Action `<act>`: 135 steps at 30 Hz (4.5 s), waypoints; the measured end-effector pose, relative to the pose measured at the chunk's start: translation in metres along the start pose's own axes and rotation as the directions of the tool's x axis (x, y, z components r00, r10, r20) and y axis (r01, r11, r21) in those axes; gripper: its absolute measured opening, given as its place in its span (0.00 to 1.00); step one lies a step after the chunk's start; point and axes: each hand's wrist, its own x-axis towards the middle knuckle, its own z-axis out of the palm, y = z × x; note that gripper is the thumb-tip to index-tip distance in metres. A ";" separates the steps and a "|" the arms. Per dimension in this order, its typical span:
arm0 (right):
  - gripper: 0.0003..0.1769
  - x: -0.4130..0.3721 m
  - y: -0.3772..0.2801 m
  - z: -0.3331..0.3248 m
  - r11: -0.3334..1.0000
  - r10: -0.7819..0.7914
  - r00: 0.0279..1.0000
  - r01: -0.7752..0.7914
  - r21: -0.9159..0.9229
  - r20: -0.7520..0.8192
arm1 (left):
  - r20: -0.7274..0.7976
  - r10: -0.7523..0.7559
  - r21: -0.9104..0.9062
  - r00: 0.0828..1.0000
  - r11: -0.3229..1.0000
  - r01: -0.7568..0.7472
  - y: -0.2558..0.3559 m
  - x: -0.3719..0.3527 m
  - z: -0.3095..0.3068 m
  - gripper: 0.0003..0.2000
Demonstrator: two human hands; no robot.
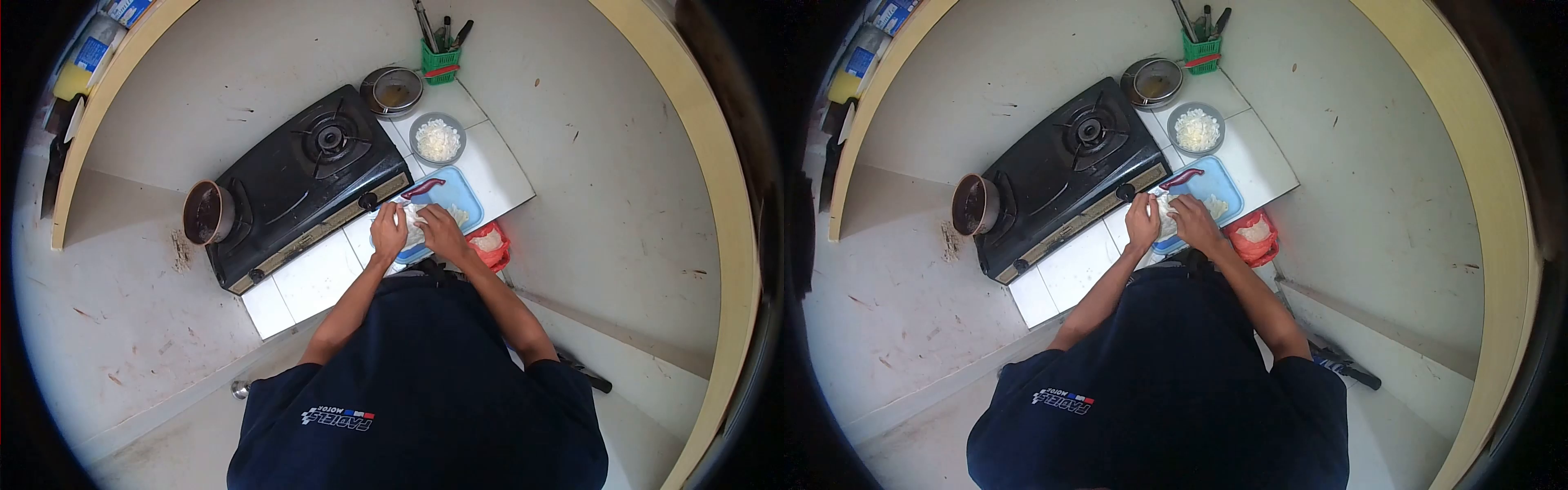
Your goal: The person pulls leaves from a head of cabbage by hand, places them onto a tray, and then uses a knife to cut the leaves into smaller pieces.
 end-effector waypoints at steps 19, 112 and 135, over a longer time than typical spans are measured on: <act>0.07 0.020 0.000 -0.012 0.979 0.063 0.967 -0.013 -0.201 0.245 | 0.024 -0.037 0.058 0.999 0.998 0.035 0.000 0.004 0.006 0.11; 0.26 -0.033 0.130 0.011 0.761 0.644 0.763 -0.646 -0.055 -0.057 | 0.272 -0.624 -0.793 0.732 0.287 0.538 -0.029 -0.003 -0.056 0.19; 0.17 0.018 -0.066 -0.044 0.968 0.246 0.930 -0.220 0.121 -0.273 | 0.359 -0.597 -0.882 0.718 0.035 0.470 0.066 0.017 -0.054 0.26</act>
